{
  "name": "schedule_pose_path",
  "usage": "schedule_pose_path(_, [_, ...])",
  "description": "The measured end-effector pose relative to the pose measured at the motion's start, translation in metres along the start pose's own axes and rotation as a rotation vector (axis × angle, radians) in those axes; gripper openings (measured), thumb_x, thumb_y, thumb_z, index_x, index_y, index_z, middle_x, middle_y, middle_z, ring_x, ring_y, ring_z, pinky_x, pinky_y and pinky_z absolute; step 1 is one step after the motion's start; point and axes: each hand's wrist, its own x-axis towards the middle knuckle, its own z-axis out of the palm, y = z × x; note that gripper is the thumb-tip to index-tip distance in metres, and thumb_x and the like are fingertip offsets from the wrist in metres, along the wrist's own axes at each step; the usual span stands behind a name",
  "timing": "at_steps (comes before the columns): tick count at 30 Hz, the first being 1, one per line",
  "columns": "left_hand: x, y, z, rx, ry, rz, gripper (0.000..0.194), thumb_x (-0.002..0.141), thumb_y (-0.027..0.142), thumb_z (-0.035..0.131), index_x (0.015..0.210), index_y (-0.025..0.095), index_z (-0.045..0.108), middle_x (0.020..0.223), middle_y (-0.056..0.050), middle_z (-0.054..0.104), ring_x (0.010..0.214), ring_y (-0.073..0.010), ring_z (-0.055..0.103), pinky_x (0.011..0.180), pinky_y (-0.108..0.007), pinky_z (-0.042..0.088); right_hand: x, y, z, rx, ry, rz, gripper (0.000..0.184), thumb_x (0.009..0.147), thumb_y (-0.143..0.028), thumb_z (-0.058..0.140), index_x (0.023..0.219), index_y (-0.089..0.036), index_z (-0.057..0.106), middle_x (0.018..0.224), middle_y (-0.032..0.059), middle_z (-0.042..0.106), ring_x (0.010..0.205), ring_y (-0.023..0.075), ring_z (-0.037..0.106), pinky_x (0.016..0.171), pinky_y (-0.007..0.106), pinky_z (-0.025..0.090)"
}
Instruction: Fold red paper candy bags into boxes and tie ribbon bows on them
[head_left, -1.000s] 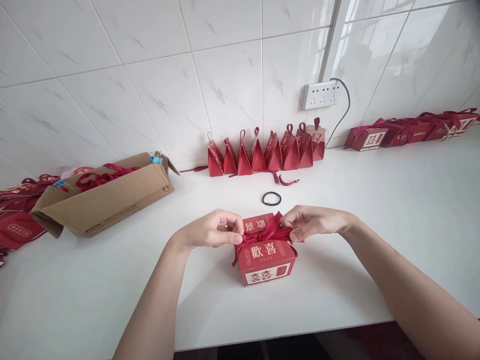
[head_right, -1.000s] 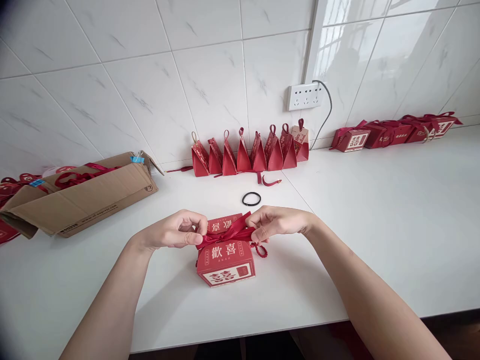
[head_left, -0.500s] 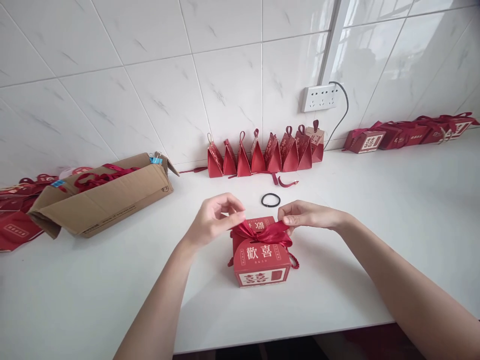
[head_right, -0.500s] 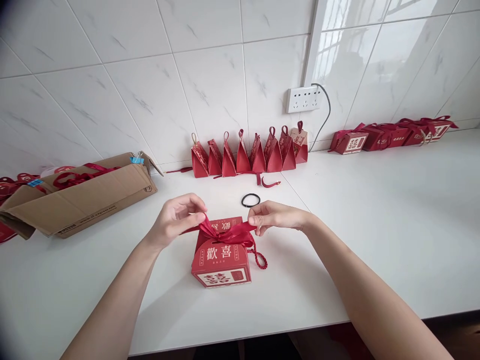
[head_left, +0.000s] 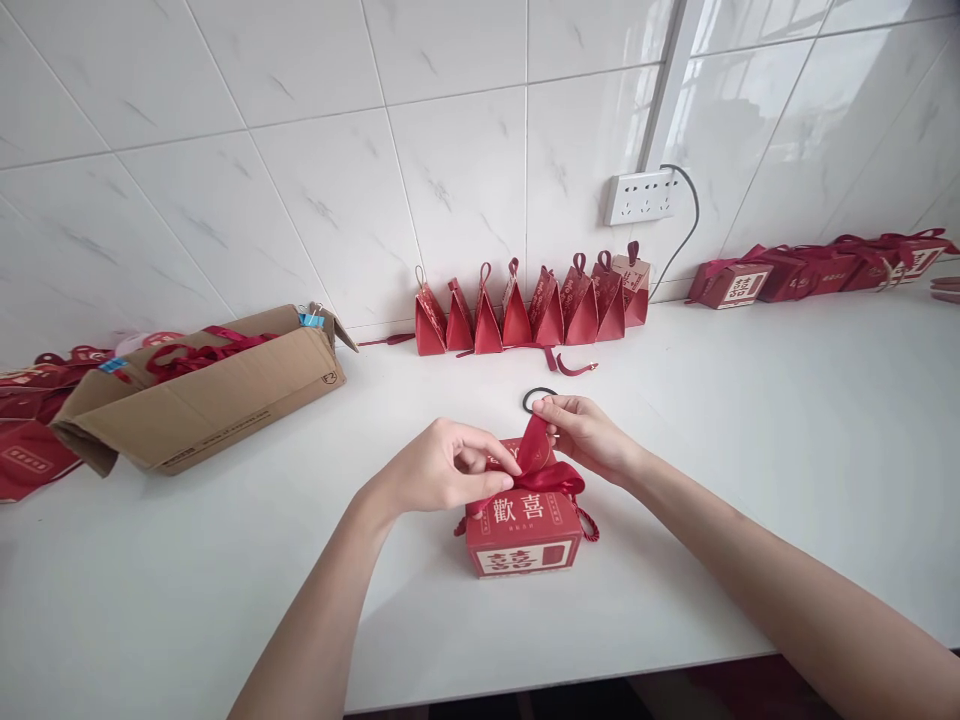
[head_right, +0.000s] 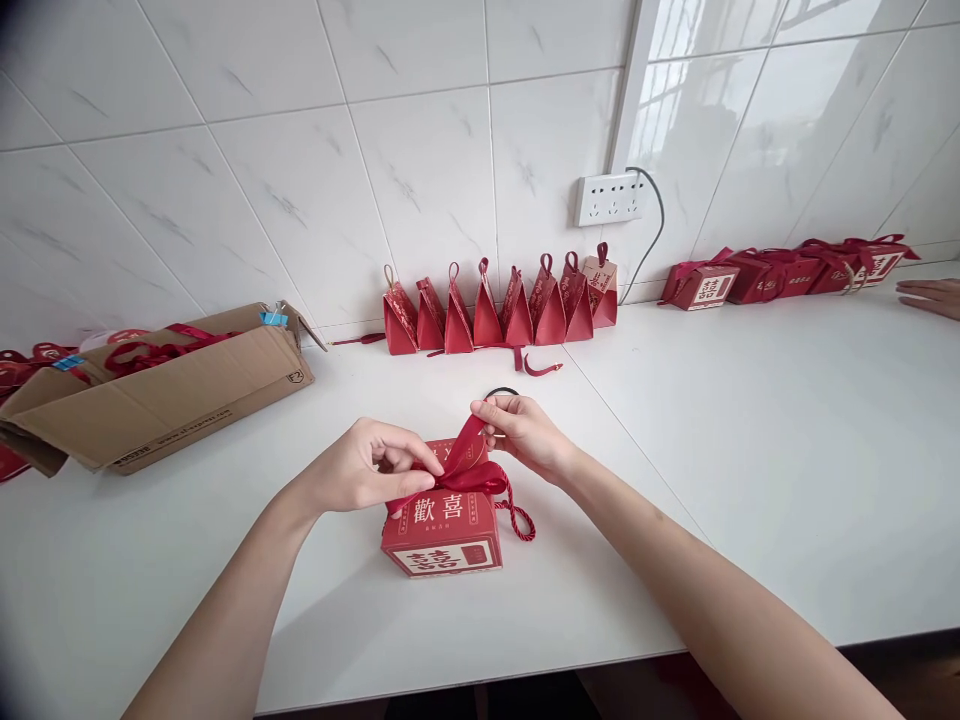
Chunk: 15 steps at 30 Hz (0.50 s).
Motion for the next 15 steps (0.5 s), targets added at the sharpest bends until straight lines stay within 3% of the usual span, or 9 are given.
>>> schedule_pose_path(15, [-0.001, 0.001, 0.000, 0.075, -0.034, -0.059, 0.021, 0.073, 0.028, 0.062, 0.088, 0.017, 0.073, 0.058, 0.000, 0.059, 0.048, -0.0061, 0.039, 0.046, -0.020, 0.029, 0.007, 0.016, 0.014, 0.019, 0.184, -0.088, 0.046, 0.064, -0.057, 0.071, 0.067, -0.017, 0.047, 0.057, -0.0050, 0.046, 0.051, 0.0071, 0.041, 0.051, 0.023, 0.035])
